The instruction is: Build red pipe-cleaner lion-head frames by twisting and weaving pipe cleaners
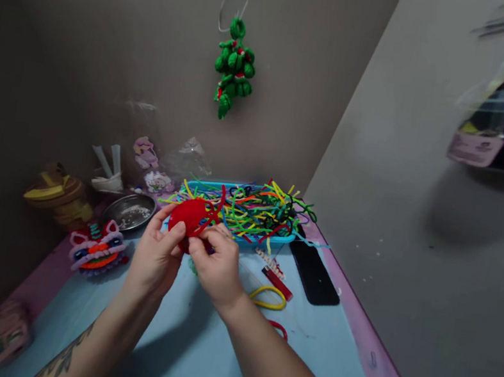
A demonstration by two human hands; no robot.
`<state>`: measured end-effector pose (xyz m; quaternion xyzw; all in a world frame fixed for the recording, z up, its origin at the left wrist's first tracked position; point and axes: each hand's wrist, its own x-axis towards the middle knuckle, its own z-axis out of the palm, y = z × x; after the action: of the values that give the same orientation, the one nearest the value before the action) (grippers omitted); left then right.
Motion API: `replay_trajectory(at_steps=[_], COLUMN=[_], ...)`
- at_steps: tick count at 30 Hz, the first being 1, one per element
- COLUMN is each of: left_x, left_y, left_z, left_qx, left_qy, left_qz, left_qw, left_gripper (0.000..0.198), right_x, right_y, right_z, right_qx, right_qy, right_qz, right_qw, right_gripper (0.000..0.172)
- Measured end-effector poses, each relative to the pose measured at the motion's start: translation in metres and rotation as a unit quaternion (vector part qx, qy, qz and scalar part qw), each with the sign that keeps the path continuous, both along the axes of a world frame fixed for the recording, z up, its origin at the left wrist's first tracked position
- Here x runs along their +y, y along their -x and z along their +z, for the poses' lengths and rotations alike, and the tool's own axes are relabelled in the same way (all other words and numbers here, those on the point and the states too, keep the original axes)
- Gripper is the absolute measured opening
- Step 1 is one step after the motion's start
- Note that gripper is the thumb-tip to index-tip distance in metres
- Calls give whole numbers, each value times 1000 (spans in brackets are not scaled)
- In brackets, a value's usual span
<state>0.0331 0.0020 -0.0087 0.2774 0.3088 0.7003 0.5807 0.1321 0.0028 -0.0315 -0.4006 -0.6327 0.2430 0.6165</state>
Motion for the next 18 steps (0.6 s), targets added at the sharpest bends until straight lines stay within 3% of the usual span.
replay_trajectory(at_steps=[10,18], left_x=[0,2], left_y=[-4,1], left_z=[-6,-2], left_qx=[35,46], left_qy=[-8,0], left_qz=[39,28], left_qw=[999,999], left_gripper=[65,64], right_x=[-1,-2], right_y=[2,-5], right_z=[1,11], right_qx=[6,41], right_qy=[20,47], right_qz=[-9,-10], right_qw=[1000,998], right_gripper=[19,4])
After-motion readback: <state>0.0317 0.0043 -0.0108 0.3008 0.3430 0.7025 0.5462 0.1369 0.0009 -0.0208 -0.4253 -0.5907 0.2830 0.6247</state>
